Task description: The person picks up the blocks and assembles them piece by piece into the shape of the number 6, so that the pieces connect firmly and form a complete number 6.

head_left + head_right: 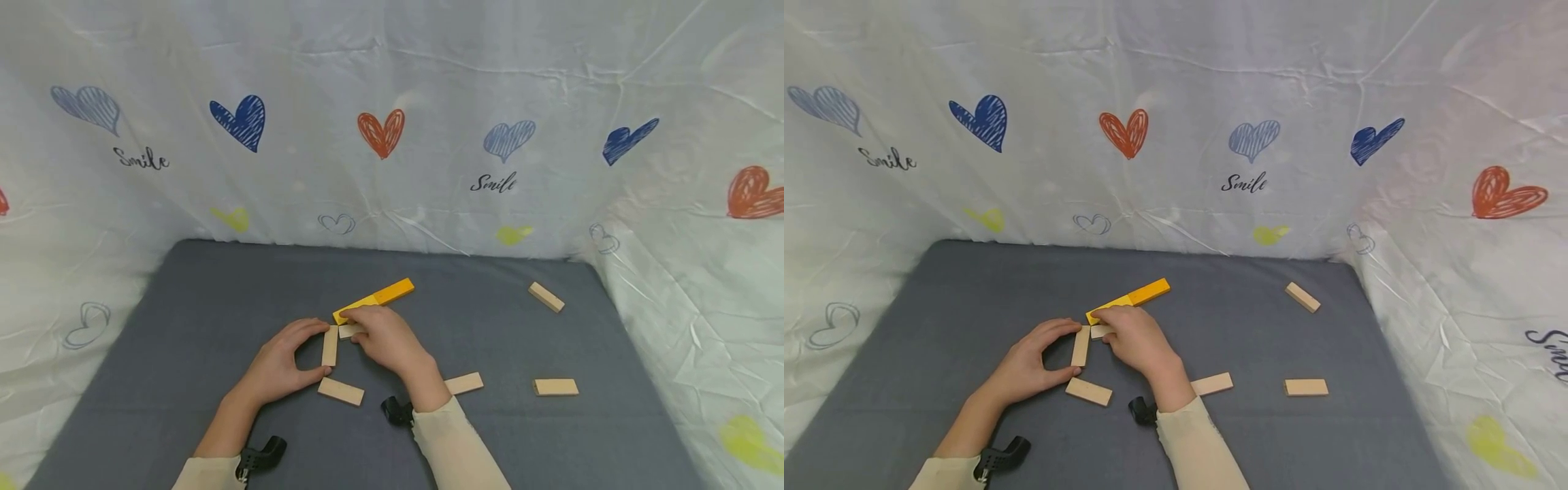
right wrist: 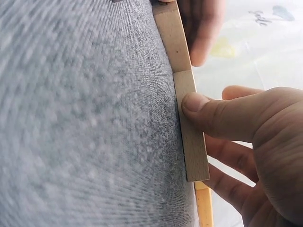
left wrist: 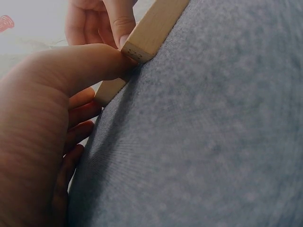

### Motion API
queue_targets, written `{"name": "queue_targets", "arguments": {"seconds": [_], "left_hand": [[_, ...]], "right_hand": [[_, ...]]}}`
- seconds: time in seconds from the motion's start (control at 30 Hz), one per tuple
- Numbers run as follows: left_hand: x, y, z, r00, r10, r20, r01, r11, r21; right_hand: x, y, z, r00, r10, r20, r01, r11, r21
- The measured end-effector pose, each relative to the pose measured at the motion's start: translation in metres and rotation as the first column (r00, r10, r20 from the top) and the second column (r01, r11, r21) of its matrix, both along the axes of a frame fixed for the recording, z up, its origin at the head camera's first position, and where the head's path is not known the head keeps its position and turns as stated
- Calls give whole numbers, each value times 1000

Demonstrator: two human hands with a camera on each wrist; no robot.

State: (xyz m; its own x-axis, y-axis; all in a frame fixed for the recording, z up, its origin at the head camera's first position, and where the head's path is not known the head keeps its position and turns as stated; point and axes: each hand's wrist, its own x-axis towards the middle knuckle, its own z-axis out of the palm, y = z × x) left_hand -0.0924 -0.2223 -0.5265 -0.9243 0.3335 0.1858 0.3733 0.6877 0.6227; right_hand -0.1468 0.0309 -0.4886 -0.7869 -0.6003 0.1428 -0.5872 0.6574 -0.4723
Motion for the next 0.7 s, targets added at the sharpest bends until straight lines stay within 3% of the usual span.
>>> {"name": "queue_targets", "arguments": {"seconds": [0.7], "left_hand": [[1, -1, 1, 1000, -2, -4, 2, 1000, 17]], "right_hand": [[1, 0, 2, 1000, 15, 4, -15, 1000, 21]]}}
